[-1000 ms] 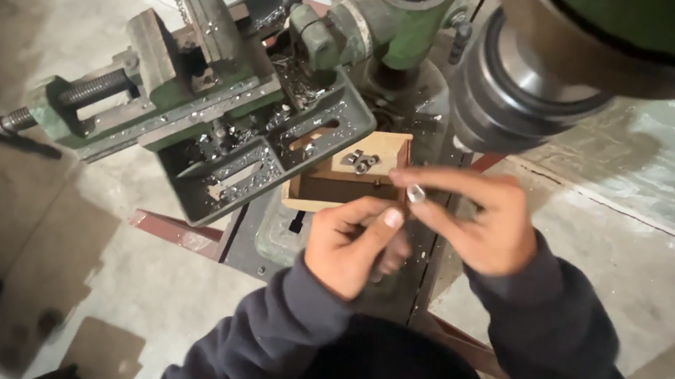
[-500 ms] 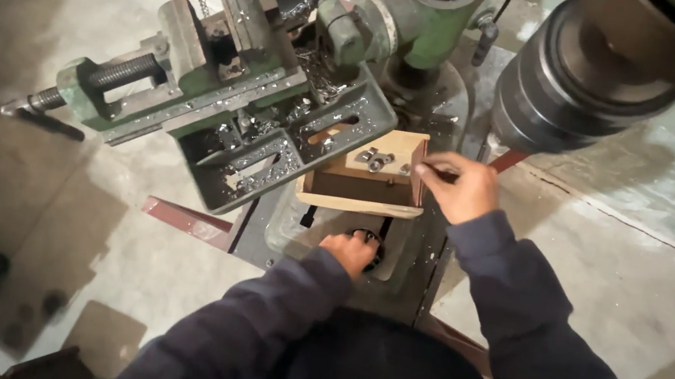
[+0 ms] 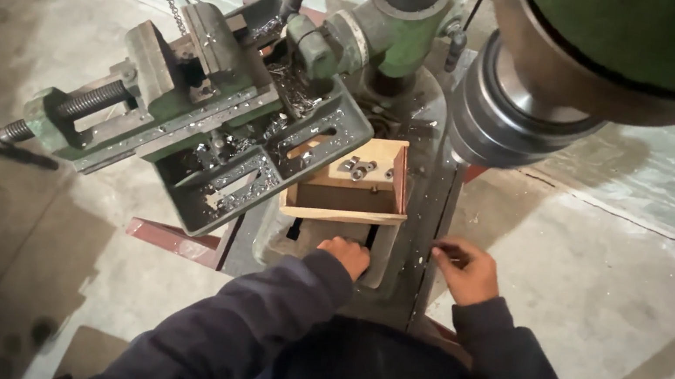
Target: The person is using a drill press to process small cylindrical metal components, picking them from a box and placing them under the drill.
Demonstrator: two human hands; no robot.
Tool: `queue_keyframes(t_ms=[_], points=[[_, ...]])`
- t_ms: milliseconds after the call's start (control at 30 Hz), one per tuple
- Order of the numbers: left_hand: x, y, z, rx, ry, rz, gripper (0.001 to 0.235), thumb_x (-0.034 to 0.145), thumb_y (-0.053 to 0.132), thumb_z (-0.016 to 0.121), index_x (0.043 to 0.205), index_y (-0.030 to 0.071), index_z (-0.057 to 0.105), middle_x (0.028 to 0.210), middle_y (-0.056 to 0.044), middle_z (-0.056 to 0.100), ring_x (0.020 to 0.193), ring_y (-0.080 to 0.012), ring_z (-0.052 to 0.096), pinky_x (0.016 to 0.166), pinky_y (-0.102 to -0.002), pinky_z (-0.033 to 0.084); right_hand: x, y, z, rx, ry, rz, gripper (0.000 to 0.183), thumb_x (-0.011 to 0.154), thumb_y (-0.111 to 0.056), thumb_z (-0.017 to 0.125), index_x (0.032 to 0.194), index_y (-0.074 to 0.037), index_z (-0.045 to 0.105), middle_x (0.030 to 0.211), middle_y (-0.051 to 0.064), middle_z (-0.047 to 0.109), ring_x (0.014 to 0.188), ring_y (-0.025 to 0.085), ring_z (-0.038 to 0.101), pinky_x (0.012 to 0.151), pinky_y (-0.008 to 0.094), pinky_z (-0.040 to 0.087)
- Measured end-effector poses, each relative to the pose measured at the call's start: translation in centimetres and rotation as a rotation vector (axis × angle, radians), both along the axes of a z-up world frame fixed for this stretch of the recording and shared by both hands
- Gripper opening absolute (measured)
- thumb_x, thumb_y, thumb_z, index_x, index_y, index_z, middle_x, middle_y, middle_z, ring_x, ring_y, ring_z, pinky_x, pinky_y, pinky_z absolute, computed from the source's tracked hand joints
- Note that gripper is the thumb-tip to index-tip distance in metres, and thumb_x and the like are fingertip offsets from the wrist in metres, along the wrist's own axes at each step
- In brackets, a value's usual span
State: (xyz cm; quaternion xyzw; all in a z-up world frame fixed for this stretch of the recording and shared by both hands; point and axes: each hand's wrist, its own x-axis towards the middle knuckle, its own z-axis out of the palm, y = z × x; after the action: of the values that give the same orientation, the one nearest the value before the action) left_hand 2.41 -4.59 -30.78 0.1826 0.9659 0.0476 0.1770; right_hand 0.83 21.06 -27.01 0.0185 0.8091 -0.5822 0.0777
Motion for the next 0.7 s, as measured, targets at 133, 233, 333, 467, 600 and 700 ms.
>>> queue_keyframes(t_ms=[133, 233, 333, 467, 600, 700], points=[[0.1, -0.4, -0.2, -0.004, -0.020, -0.031, 0.017, 0.091, 0.014, 0.061, 0.097, 0.009, 0.076, 0.097, -0.013, 0.075, 0.091, -0.0357, 0.074, 0.072, -0.050, 0.061, 0.6, -0.6, 0.2, -0.022, -0.047, -0.016, 0.015, 0.090, -0.009, 0.075, 0.102, -0.001, 0.076, 0.087, 0.007, 0.078, 0.080, 0.011, 0.071, 0.071, 0.026, 0.055], [0.3, -0.9, 0.4, -0.005, -0.054, -0.078, 0.016, 0.089, 0.013, 0.062, 0.095, 0.010, 0.077, 0.096, -0.012, 0.075, 0.092, -0.0355, 0.073, 0.071, -0.051, 0.061, 0.4, -1.0, 1.4, -0.006, -0.039, -0.004, 0.016, 0.090, -0.009, 0.075, 0.104, -0.001, 0.076, 0.087, 0.007, 0.078, 0.079, 0.011, 0.071, 0.071, 0.027, 0.055], [0.4, -1.7, 0.9, -0.003, -0.015, -0.078, 0.016, 0.087, 0.012, 0.063, 0.091, 0.010, 0.078, 0.097, -0.012, 0.075, 0.092, -0.0345, 0.072, 0.069, -0.050, 0.061, 0.2, -1.6, 2.3, -0.023, -0.024, 0.029, 0.017, 0.091, -0.009, 0.074, 0.106, -0.001, 0.076, 0.089, 0.007, 0.079, 0.081, 0.011, 0.071, 0.074, 0.027, 0.056], [-0.3, -2.7, 9.3, 0.308, -0.005, 0.076, 0.012, 0.081, 0.015, 0.070, 0.089, 0.011, 0.079, 0.092, -0.013, 0.075, 0.086, -0.0333, 0.072, 0.072, -0.046, 0.059, 0.2, -3.0, 5.2, -0.100, -0.014, 0.130, 0.022, 0.089, -0.008, 0.075, 0.110, -0.001, 0.074, 0.096, 0.008, 0.078, 0.087, 0.013, 0.073, 0.079, 0.027, 0.058], [-0.7, -2.7, 13.7, 0.987, -0.280, 0.360, 0.016, 0.083, 0.009, 0.078, 0.098, 0.005, 0.078, 0.088, -0.011, 0.077, 0.078, -0.0191, 0.071, 0.071, -0.032, 0.057, 0.0, -5.1, 12.9, -0.227, 0.153, 0.375, 0.042, 0.083, -0.002, 0.075, 0.124, -0.002, 0.067, 0.107, 0.009, 0.074, 0.094, 0.016, 0.074, 0.084, 0.028, 0.059], [-0.6, -2.2, 14.4, 1.453, -0.353, 0.430, 0.015, 0.087, -0.002, 0.074, 0.102, -0.002, 0.074, 0.090, -0.009, 0.076, 0.081, -0.0113, 0.069, 0.073, -0.026, 0.058, -0.6, -5.4, 14.5, -0.114, 0.391, 0.461, 0.042, 0.078, -0.001, 0.084, 0.118, -0.001, 0.073, 0.103, 0.011, 0.076, 0.091, 0.020, 0.075, 0.081, 0.029, 0.058]])
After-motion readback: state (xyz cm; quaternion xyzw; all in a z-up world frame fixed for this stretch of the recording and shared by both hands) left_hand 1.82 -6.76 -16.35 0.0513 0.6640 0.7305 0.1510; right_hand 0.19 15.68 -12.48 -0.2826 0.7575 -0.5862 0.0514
